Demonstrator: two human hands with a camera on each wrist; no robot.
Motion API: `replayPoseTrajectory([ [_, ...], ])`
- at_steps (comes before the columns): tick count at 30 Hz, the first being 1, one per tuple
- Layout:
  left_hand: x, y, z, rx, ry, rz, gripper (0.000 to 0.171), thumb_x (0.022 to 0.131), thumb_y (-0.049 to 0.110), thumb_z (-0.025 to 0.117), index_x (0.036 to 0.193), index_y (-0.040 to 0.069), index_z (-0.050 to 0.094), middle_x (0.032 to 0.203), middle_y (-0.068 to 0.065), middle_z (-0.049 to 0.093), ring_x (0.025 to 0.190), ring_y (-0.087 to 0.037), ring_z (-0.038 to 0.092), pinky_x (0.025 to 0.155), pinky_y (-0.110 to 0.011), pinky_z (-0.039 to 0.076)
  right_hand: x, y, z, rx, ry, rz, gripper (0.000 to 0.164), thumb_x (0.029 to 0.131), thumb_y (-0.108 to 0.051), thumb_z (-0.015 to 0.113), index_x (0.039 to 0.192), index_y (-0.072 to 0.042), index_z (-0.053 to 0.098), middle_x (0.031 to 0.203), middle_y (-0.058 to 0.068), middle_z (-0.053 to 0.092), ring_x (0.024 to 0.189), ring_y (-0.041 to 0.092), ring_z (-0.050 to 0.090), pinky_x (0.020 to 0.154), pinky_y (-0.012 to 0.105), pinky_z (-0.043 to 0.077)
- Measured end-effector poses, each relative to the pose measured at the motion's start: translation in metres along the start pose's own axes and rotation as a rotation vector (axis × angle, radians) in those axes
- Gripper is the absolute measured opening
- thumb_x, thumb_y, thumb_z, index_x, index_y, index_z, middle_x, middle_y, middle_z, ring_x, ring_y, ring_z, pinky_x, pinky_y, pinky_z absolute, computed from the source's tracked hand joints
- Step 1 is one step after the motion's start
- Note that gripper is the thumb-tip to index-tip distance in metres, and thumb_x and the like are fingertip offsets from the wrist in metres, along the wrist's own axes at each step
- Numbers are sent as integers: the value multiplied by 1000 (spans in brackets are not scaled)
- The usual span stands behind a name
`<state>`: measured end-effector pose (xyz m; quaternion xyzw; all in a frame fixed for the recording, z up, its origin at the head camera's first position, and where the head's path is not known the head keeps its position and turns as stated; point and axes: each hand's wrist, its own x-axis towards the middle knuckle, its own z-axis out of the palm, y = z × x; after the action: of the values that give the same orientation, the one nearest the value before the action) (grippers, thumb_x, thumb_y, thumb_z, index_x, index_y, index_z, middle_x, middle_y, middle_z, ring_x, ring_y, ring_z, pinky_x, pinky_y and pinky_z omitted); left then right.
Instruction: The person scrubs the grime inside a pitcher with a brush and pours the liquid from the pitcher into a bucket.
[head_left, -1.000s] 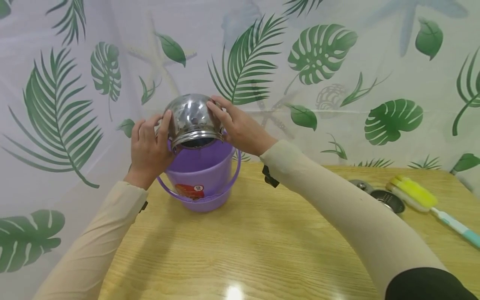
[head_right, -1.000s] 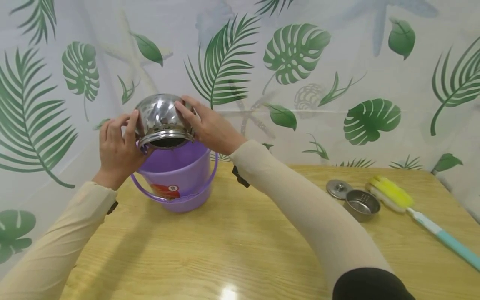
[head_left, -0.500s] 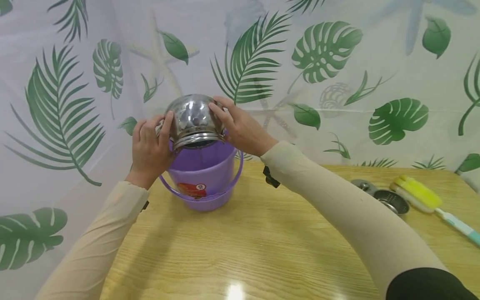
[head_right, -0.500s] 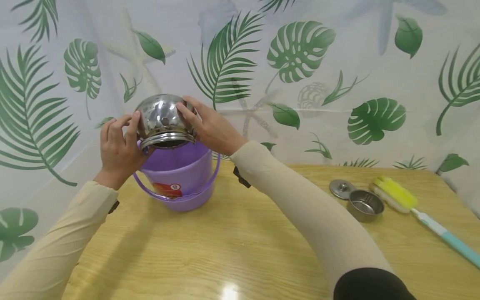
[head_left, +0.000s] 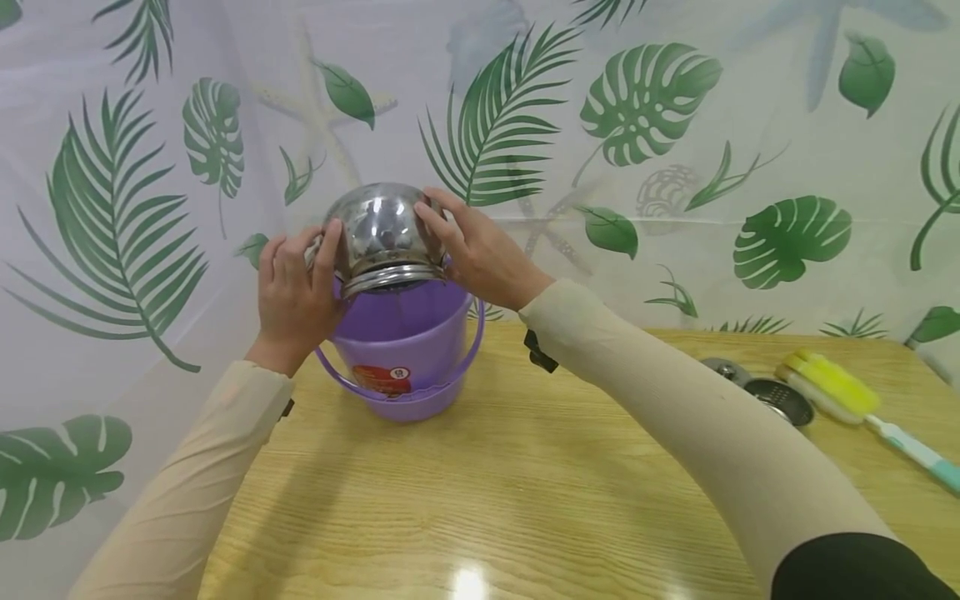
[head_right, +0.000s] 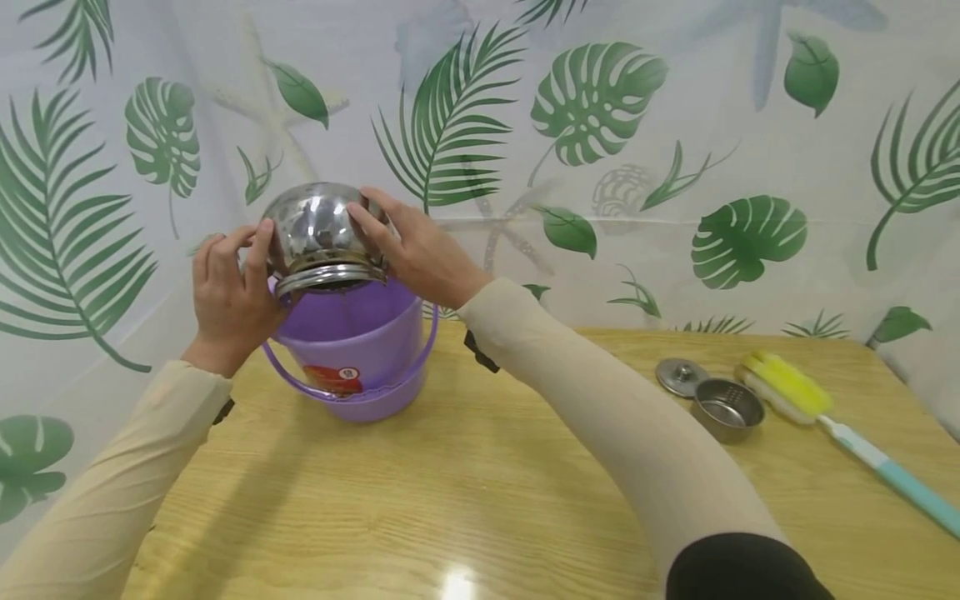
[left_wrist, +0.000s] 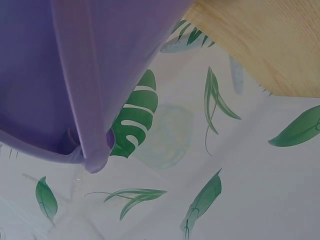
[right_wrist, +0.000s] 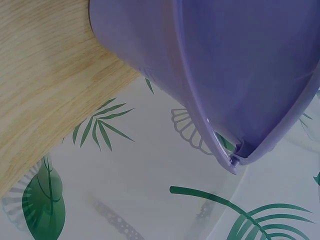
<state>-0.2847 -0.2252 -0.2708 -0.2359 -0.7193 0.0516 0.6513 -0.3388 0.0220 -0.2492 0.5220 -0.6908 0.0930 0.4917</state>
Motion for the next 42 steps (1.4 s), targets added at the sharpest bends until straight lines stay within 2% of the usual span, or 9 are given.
replayPoseTrajectory([
  [9,7,0,-4,13,15,-3,64,75,19,67,132,9,41,114,-18,51,94,-33,55,91,-48,43,5,1,-2,9,18,0,77,65,13,61,131,-1,25,132,30,38,101,36,56,85,41,49],
  [27,22,-3,-2,63,99,4,57,80,14,62,132,11,40,115,-16,50,92,-32,55,89,-47,43,19,11,-6,-37,104,-37,75,68,13,53,132,-9,20,129,29,40,87,33,55,72,38,46],
  [34,31,-6,-1,72,125,0,56,80,14,63,131,11,40,115,-15,49,94,-32,55,90,-47,43,28,14,-11,-17,118,-32,75,73,11,58,132,-12,18,127,30,42,101,38,56,82,43,49],
  [42,34,-7,0,85,122,-5,55,81,16,64,130,11,40,116,-15,48,96,-31,55,91,-47,43,30,17,-12,-16,124,-27,81,71,13,56,135,-15,14,129,28,40,90,35,56,72,40,47],
])
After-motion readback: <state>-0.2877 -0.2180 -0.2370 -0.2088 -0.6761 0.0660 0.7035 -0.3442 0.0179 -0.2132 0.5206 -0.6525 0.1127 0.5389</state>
